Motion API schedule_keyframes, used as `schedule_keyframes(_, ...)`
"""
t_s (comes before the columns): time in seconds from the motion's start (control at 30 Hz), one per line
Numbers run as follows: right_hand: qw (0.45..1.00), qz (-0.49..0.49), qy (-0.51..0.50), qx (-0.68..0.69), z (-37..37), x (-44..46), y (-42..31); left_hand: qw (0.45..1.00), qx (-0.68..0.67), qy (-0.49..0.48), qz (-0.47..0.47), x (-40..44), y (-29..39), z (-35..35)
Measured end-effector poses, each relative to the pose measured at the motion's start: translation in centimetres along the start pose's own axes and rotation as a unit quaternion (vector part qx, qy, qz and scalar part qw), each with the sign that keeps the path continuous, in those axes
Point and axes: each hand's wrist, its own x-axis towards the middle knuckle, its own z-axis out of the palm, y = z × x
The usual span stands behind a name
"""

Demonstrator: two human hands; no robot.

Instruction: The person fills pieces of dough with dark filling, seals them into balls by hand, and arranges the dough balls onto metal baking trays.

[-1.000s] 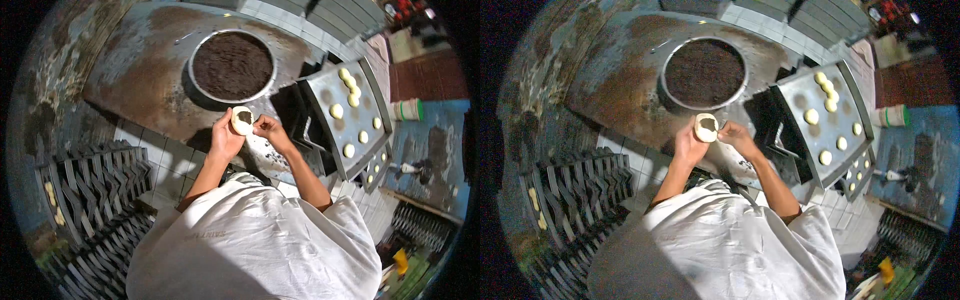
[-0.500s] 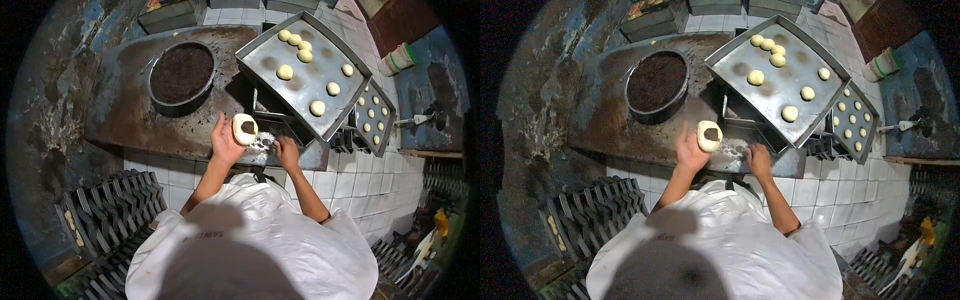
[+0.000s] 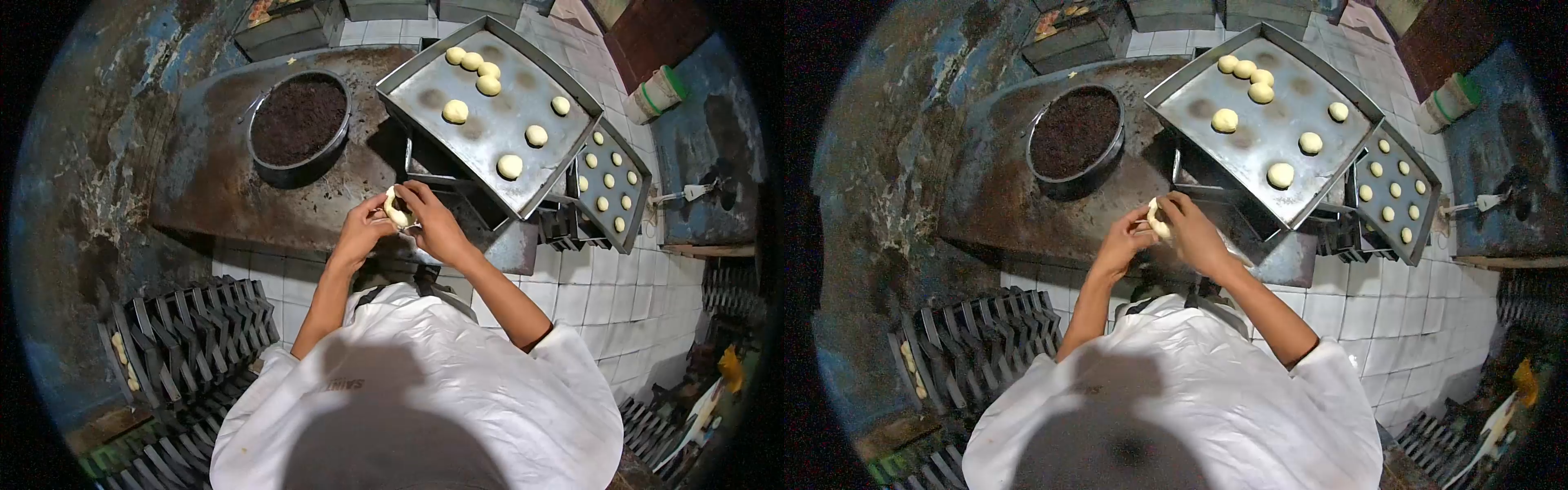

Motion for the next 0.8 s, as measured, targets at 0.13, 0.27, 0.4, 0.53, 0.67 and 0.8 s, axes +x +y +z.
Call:
schedule_keyframes(0.13, 0.998, -0.018, 0.053, 0.001, 0.0, 1.1, -1.5, 0.981, 0.148, 0.049, 0.114, -1.0, 1.6, -1.1)
schedule_keyframes(0.27, 0.981, 0.11, 0.043, 0.151, 0.1, 2.4, -4.8, 0.976, -0.008, 0.139, 0.167, -1.9, 3.4, -1.7)
schedule_keyframes(0.4, 0.993, -0.025, 0.081, 0.081, 2.6, 3.9, -7.8, 0.938, -0.209, 0.192, 0.2, -1.4, 3.6, -2.8)
schedule_keyframes(0.53, 0.997, -0.031, 0.068, -0.012, 3.7, 5.8, -9.8, 0.935, -0.274, 0.085, 0.209, -3.0, 5.3, -3.5)
schedule_keyframes(0.67, 0.982, -0.051, 0.179, -0.017, 4.1, 8.0, -12.0, 0.932, -0.251, -0.054, 0.255, -4.3, 6.6, -5.6)
schedule_keyframes(0.8, 0.934, 0.143, 0.102, 0.311, 5.8, 8.8, -12.6, 0.94, -0.223, -0.044, 0.255, -3.8, 7.5, -7.4)
